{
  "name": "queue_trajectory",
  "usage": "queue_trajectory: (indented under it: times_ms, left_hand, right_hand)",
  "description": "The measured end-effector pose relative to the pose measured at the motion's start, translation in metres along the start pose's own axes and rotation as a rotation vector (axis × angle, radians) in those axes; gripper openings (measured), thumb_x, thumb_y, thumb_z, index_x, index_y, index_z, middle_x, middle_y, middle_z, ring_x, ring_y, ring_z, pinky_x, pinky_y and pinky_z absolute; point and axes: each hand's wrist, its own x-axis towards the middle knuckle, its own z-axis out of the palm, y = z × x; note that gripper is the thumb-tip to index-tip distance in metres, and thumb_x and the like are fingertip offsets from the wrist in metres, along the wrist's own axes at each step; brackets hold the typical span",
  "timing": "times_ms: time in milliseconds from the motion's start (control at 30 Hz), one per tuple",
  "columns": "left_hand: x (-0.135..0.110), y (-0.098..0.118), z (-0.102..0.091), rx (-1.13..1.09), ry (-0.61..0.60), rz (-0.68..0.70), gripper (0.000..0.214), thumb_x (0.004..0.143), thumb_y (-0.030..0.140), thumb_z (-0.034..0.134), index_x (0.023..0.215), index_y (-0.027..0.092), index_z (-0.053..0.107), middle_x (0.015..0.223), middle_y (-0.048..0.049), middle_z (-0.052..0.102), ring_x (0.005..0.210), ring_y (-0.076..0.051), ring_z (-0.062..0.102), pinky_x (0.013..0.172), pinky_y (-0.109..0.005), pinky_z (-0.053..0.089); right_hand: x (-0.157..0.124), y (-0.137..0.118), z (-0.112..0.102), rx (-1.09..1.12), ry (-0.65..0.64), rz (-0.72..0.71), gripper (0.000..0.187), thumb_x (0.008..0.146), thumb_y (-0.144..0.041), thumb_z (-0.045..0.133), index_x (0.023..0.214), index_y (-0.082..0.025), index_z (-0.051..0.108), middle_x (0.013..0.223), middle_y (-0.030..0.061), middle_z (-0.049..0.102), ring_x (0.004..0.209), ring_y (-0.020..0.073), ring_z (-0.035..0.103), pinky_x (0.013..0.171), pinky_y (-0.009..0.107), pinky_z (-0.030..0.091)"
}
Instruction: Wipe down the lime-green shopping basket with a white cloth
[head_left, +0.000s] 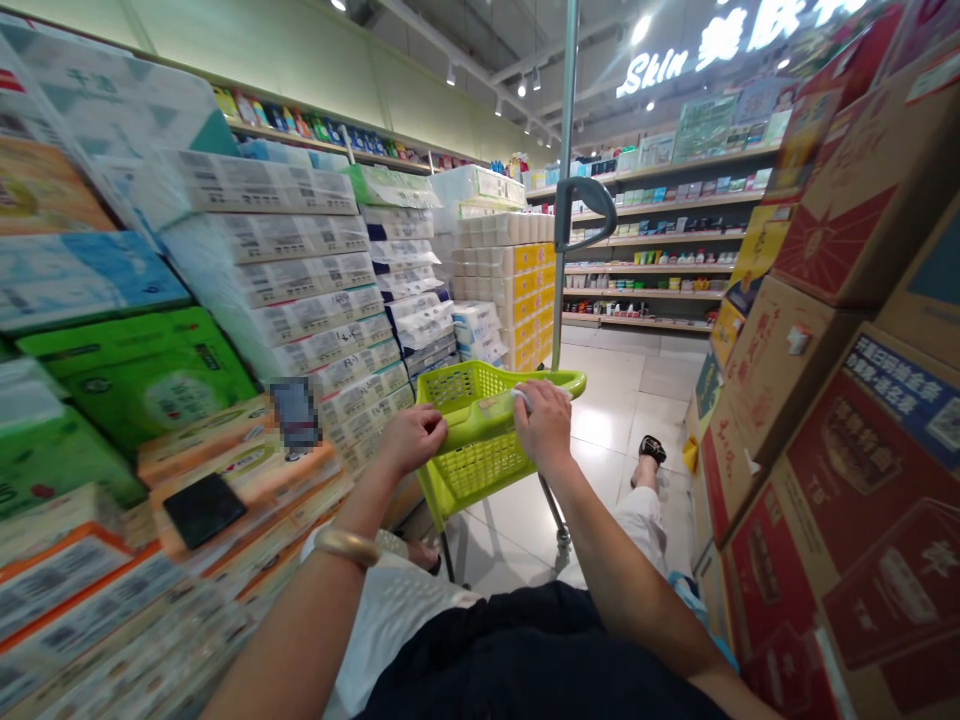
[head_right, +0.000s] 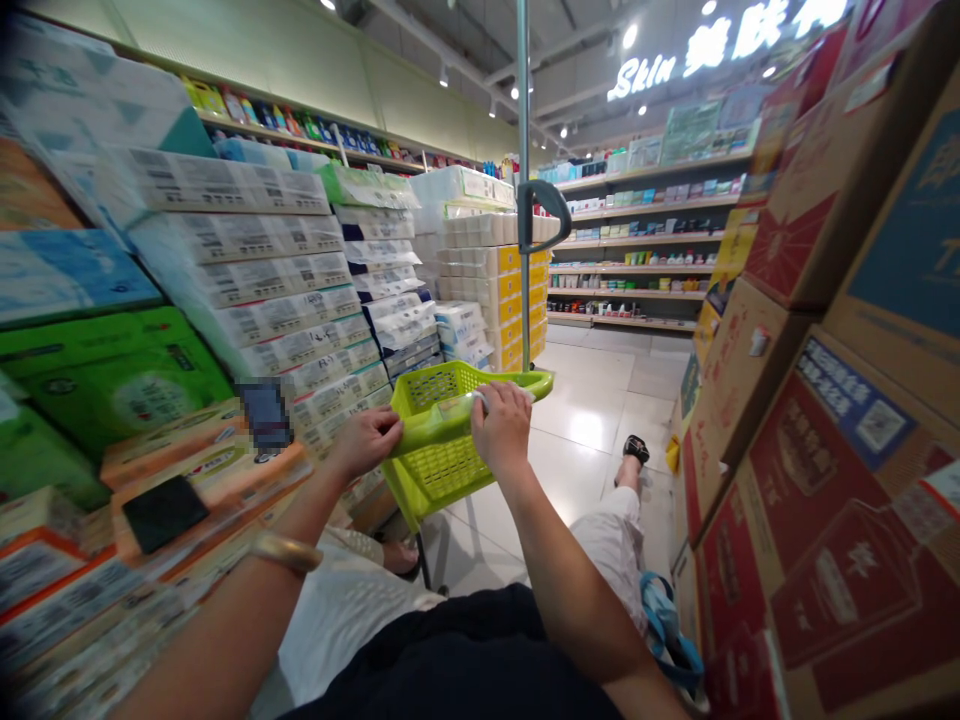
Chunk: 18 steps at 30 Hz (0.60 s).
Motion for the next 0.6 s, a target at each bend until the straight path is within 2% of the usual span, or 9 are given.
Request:
queue_trajectory:
  times_ms: [167,233,300,433,500,533,600]
  left_hand:
    - [-0.001,-0.002,0.000,-0.017,0.004,0.010,0.033,0.081,0.035,0.040,0.054,0.018,0.051,0.066,-0.0009,0.053,0.059,-0.012,0.048,0.057,-0.026,0.033]
    - [-0.002,-0.001,-0.001,-0.019,0.010,0.017,0.033,0.081,0.034,0.041,0.055,0.018,0.053,0.066,-0.0009,0.053,0.059,-0.012,0.048,0.058,-0.026,0.033]
    - [-0.003,0.001,-0.002,-0.019,0.014,0.025,0.033,0.082,0.034,0.041,0.055,0.018,0.053,0.065,-0.0009,0.053,0.060,-0.012,0.048,0.058,-0.026,0.033]
    - [-0.004,0.005,-0.004,-0.025,0.012,0.019,0.034,0.082,0.033,0.040,0.053,0.019,0.048,0.064,-0.0009,0.052,0.058,-0.012,0.048,0.057,-0.026,0.033]
    - [-0.004,0.006,-0.005,-0.026,0.007,0.012,0.033,0.082,0.033,0.040,0.053,0.019,0.048,0.064,-0.0008,0.052,0.058,-0.012,0.048,0.057,-0.026,0.033]
    - [-0.004,0.006,-0.005,-0.026,0.007,0.010,0.033,0.082,0.033,0.040,0.053,0.019,0.048,0.064,-0.0008,0.052,0.058,-0.012,0.048,0.057,-0.026,0.033]
    - [-0.004,0.005,-0.005,-0.029,0.010,0.010,0.033,0.082,0.033,0.040,0.053,0.019,0.048,0.064,-0.0005,0.051,0.058,-0.012,0.047,0.057,-0.026,0.033]
  right_hand:
    - [-0.018,-0.038,0.014,0.066,-0.178,-0.314,0.024,0.092,-0.027,0.050,0.108,-0.026,0.067,0.117,0.0009,0.067,0.120,0.0220,0.050,0.109,0.037,0.028]
    - [-0.021,-0.043,0.016,0.083,-0.189,-0.364,0.024,0.093,-0.028,0.050,0.109,-0.026,0.067,0.118,0.0002,0.067,0.121,0.0213,0.050,0.108,0.036,0.028]
    - [-0.017,-0.034,0.013,0.086,-0.157,-0.322,0.025,0.094,-0.029,0.048,0.109,-0.025,0.067,0.117,0.0008,0.067,0.119,0.0212,0.051,0.108,0.036,0.028]
    - [0.001,-0.003,0.002,0.035,-0.049,-0.076,0.027,0.094,-0.029,0.046,0.107,-0.021,0.068,0.117,0.0059,0.067,0.116,0.0239,0.052,0.106,0.040,0.030]
    - [0.004,0.002,-0.001,0.001,-0.029,0.003,0.027,0.094,-0.027,0.046,0.108,-0.020,0.068,0.119,0.0081,0.066,0.116,0.0252,0.052,0.106,0.042,0.030]
    - [0.003,0.000,-0.001,-0.009,-0.036,0.005,0.027,0.094,-0.027,0.046,0.108,-0.020,0.068,0.119,0.0082,0.066,0.117,0.0254,0.051,0.107,0.042,0.029]
    - [-0.004,-0.013,0.002,-0.005,-0.091,-0.082,0.027,0.094,-0.027,0.047,0.109,-0.021,0.068,0.120,0.0064,0.066,0.120,0.0249,0.049,0.109,0.042,0.026]
